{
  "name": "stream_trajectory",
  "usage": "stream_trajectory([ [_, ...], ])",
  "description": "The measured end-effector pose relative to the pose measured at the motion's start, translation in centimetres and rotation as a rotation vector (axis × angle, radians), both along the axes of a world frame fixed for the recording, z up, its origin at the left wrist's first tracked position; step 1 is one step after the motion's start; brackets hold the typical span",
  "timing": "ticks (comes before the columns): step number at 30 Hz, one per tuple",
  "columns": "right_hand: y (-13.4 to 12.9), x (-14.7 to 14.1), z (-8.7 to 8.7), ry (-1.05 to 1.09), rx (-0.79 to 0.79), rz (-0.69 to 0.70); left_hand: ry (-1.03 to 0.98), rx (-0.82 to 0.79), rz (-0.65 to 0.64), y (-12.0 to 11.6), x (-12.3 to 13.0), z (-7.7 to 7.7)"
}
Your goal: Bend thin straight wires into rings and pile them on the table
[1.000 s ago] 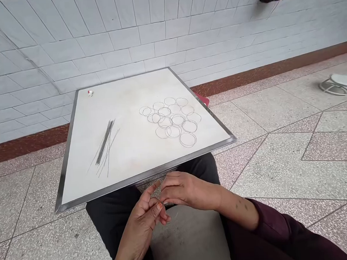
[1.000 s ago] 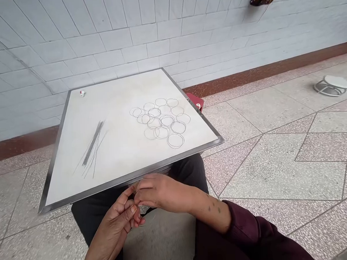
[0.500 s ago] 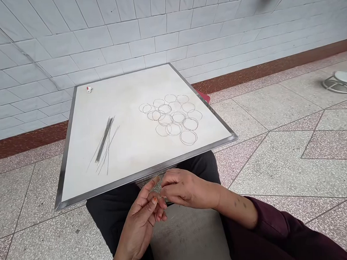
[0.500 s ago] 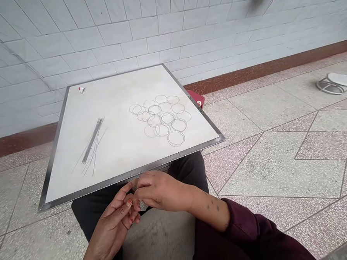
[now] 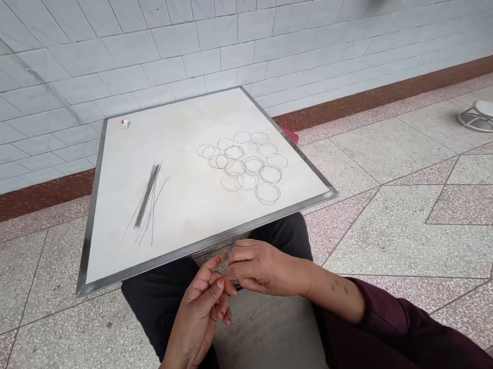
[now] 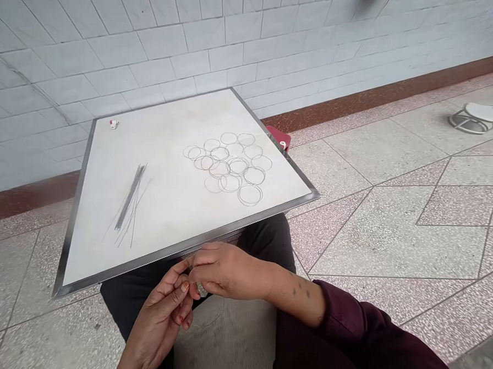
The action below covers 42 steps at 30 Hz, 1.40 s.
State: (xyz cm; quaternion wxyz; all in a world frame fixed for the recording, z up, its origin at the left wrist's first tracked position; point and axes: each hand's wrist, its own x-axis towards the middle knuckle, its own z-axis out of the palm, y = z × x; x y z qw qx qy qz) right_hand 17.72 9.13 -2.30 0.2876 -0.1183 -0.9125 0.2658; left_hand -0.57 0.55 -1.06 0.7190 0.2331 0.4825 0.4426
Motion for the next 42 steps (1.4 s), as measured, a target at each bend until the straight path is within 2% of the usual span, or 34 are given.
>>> stream_trajectory([
  [5, 0.0, 0.0, -0.5, -0.055, 0.049, -0.023, -0.005, -0.019, 0.018, 0.1, 0.1, -0.2],
  [16, 0.0, -0.3, -0.6, 0.024, -0.011, -0.001, 0.031, 0.000, -0.005, 0.2, -0.1, -0.5],
  [23, 0.4, -0.3, -1.4, 0.093, 0.077, -0.107, -0.108, -0.027, 0.058, 0.1, 0.0, -0.2],
  [26, 0.4, -0.3, -1.4, 0.143, 0.057, -0.146, -0.150, -0.014, 0.048, 0.1, -0.1, 0.0],
  [30, 0.3, -0.3, -1.3, 0.182, 0.011, -0.173, -0.097, 0.001, 0.039, 0.0, -0.2, 0.2],
  [36, 0.4, -0.4, -1.6, 0.223, 0.050, -0.176, -0.070, 0.017, 0.037, 0.0, -0.2, 0.0],
  [42, 0.4, -0.4, -1.9, 0.164, 0.077, -0.148, -0.126, -0.026, 0.052, -0.2, -0.1, -0.2],
])
